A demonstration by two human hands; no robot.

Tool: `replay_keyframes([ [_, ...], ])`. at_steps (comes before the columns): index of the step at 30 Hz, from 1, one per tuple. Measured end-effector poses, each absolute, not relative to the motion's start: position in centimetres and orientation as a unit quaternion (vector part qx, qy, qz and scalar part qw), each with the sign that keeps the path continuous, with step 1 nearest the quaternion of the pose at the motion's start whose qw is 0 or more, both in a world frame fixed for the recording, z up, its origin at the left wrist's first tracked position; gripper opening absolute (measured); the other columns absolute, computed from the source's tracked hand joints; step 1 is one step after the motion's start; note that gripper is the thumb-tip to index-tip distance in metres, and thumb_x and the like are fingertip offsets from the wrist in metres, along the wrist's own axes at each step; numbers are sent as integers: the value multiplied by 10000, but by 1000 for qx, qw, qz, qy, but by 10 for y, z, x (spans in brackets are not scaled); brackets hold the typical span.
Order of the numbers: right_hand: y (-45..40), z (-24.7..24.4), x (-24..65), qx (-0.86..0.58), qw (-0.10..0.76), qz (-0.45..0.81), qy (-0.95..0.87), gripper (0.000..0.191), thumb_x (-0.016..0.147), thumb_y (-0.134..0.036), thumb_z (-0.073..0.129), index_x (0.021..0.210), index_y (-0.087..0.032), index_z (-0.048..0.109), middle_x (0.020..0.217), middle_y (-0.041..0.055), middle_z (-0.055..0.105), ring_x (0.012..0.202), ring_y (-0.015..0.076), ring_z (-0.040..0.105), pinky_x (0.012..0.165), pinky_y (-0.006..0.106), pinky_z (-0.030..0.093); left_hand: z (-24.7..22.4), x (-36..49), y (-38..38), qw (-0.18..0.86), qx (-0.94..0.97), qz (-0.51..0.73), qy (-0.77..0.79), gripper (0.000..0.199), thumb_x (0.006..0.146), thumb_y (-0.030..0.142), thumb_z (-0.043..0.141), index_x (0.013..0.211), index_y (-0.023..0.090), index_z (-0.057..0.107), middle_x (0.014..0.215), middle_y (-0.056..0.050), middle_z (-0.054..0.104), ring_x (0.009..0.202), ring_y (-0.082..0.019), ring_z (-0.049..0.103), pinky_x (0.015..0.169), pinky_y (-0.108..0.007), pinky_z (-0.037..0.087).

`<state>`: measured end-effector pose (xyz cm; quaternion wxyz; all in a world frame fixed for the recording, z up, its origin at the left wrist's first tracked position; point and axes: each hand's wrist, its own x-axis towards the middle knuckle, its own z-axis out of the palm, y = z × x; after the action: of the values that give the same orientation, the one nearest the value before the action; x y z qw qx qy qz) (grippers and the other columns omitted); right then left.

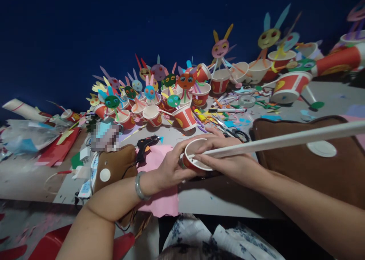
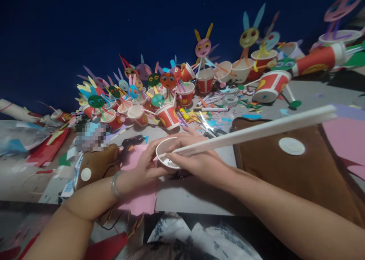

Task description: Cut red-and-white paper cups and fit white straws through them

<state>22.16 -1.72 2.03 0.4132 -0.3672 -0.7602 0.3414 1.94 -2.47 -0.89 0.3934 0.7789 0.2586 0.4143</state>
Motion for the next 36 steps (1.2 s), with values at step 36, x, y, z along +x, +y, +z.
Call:
replay_keyframes([
  [36,-17,12,218,-401,477,396,-675,112,826,-328,749,783,-225,747,865,37,773,837,218,702,831,355,515,-1,11,-22,246,823,402,317,375,1028,341,423,1326,162,566,1185,-133,633,1105,-224,598,970,-389,505],
])
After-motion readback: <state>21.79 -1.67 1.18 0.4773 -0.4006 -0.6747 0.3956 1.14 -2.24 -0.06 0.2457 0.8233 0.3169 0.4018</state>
